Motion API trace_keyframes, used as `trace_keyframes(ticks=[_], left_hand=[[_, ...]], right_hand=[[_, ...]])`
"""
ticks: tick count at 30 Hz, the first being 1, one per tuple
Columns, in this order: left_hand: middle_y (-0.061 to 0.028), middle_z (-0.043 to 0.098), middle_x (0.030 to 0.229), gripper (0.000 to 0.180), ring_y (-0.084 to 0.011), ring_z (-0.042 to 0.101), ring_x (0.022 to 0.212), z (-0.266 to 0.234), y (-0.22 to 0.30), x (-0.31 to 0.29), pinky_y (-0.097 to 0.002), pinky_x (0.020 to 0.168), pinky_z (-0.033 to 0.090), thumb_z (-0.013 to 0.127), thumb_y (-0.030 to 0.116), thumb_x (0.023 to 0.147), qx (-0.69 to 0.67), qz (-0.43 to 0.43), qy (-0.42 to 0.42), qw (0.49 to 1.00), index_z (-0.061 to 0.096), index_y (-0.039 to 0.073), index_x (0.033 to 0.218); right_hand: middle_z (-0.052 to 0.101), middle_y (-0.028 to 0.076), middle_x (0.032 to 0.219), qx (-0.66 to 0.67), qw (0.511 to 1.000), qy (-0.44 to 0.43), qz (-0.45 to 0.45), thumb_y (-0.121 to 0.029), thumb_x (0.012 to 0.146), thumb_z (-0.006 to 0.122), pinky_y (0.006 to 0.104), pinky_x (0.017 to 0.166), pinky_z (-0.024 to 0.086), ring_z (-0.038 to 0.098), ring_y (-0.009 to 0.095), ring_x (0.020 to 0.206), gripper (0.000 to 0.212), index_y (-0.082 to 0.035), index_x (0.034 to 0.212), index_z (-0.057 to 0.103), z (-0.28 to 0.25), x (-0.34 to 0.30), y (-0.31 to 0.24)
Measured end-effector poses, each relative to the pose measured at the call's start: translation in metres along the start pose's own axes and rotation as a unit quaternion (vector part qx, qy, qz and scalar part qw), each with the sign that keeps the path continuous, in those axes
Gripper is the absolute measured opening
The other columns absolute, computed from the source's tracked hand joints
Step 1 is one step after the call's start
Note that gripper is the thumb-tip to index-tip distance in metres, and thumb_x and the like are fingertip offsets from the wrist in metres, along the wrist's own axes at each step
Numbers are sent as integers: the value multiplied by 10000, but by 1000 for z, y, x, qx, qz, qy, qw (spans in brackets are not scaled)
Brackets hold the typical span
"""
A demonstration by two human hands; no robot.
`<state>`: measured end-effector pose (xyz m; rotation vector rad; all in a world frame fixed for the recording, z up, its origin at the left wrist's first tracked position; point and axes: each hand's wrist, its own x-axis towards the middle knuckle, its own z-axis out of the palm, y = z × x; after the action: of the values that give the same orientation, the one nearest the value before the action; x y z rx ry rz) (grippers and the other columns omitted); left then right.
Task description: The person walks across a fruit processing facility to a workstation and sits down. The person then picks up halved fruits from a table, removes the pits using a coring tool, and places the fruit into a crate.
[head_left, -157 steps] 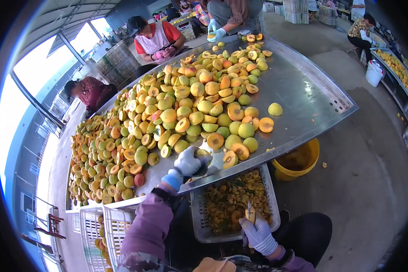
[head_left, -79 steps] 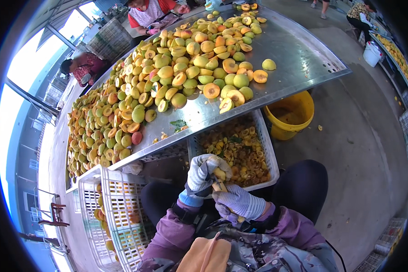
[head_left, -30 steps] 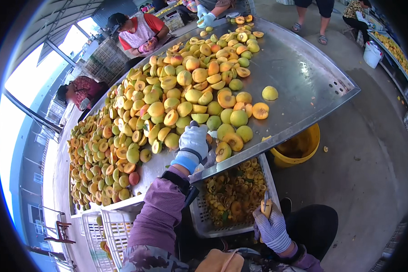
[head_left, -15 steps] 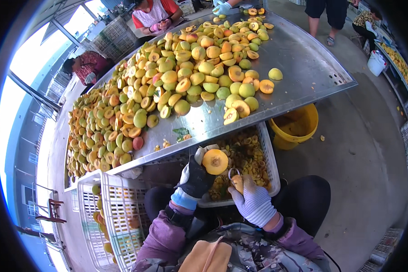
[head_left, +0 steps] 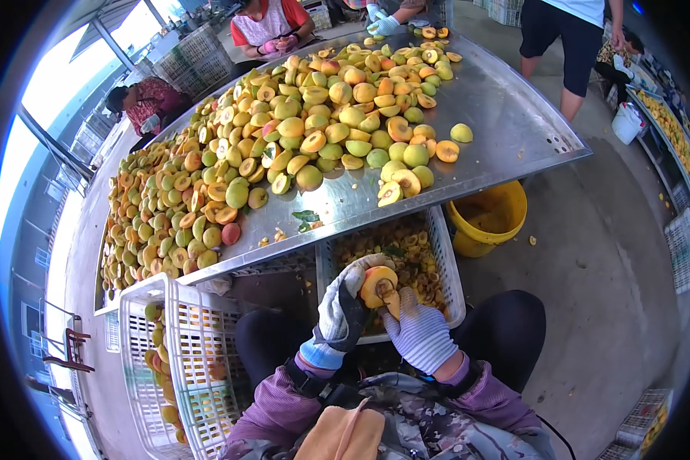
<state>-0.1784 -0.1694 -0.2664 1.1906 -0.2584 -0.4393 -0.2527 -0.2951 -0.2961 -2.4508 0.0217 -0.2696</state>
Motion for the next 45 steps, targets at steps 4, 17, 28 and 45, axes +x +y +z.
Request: trace_keyframes(ticks=[4,17,28,45], left_hand=[[-110,608,1080,524,-177,575,982,5,2,-1,-290,880,452,336,419,987,91,22,20,995,560,-30,1139],[-113,659,814,643,-180,621,735,15,-2,11,-284,705,495,345,535,956,20,11,44,999,646,-29,891],[-137,644,713,597,-210,618,636,12,-9,22,-298,603,502,438,504,927,-27,-52,-73,996,635,-44,797],[-176,606,639,580,-264,558,548,7,-16,19,-333,512,454,394,505,937,-187,-126,-133,965,599,20,693]], right_hand=[[582,186,598,1,999,-45,26,-238,846,584,442,498,492,604,364,550,361,53,1018,458,2,1,-4],[565,120,614,381,913,-144,31,-211,892,546,334,451,438,559,239,491,230,-3,983,509,-18,3,-6],[490,24,515,681,635,-307,199,-297,929,539,242,355,368,461,111,371,314,-71,714,510,-23,-6,0],[473,33,523,685,587,-384,198,-372,922,532,225,349,350,417,97,354,343,-83,744,481,-20,-12,-10]])
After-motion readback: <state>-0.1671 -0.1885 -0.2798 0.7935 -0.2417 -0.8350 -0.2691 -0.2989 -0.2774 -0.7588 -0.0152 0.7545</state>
